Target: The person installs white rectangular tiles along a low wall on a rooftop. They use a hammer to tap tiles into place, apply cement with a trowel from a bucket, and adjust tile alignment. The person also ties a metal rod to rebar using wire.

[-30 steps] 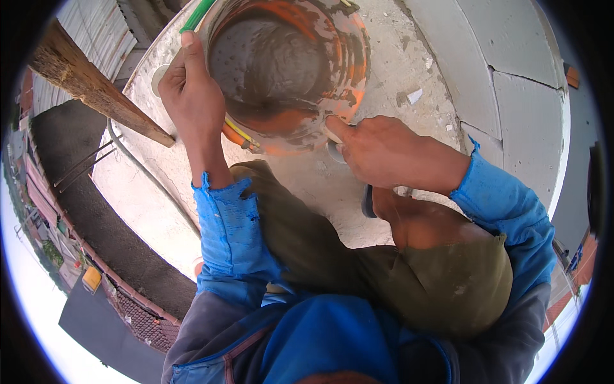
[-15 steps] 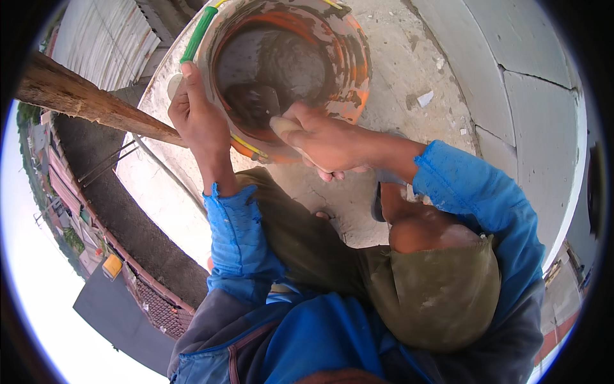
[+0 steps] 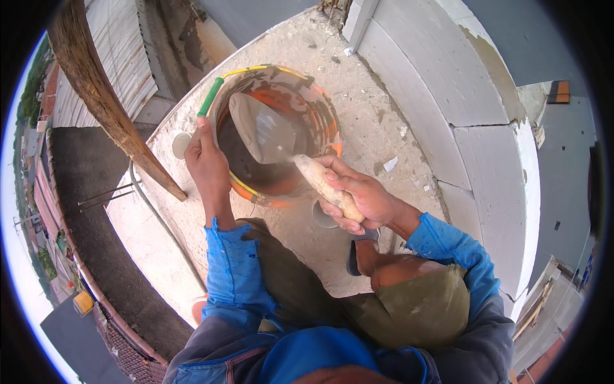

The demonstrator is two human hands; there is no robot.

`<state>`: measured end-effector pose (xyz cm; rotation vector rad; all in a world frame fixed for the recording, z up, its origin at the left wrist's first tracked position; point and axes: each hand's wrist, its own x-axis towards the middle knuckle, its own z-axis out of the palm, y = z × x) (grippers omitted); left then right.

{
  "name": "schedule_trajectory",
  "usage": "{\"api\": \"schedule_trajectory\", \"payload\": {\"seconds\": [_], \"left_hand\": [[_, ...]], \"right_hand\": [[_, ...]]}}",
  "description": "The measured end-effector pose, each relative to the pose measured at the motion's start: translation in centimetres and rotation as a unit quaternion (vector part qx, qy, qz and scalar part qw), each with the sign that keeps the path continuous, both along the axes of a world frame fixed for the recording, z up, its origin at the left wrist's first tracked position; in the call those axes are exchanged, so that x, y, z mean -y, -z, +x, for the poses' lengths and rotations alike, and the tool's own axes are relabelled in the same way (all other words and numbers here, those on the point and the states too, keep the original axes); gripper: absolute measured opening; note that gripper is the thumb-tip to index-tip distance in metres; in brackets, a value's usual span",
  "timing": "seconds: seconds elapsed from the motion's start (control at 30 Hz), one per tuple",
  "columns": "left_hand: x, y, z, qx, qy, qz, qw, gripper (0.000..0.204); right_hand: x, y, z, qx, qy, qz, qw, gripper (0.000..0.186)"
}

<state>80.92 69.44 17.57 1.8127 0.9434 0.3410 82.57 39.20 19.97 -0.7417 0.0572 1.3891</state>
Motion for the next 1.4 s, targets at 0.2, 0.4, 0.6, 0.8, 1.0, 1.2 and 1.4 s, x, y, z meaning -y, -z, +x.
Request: {"api": "schedule_trajectory", "payload": {"seconds": [0.2,0.4,0.6,0.8,1.0,1.2,1.4], "left_hand": [[0.4,0.5,1.2,0.081,0.024,0.005,0.996,0.059],[0.9,0.2,2.2,0.079,0.047,0.048,0.995,0.058],[1.3,0.2,2.1,0.126,0.055,0.042,0.99,0.055],[0.9,-0.1,1.8,0.12,0.06,0.044,0.99,0.055],[-0.2,-0.2,2.0,0.091,0.075,0.075,0.99,0.053],[1.3,-1.6,1.8,0.107,0.093,0.08,0.987,0.054],[2.3,-1.1,1.6,0.137,0.097,0.071,0.983,0.051]], "right_hand": [[9.0,-8.5,3.3,0.262,0.16,-0.138,0.941,0.053],[11.0,-18.3,10.1,0.513,0.222,-0.459,0.691,0.05],[8.9,-20.7,21.0,0.642,0.076,-0.595,0.478,0.049],[10.0,-19.5,20.1,0.719,0.037,-0.604,0.34,0.046],[11.0,-19.5,16.0,0.689,0.052,-0.622,0.369,0.047],[12.1,-19.7,13.5,0.66,0.08,-0.621,0.416,0.048],[12.4,-21.2,12.3,0.702,0.085,-0.607,0.362,0.045]]}}
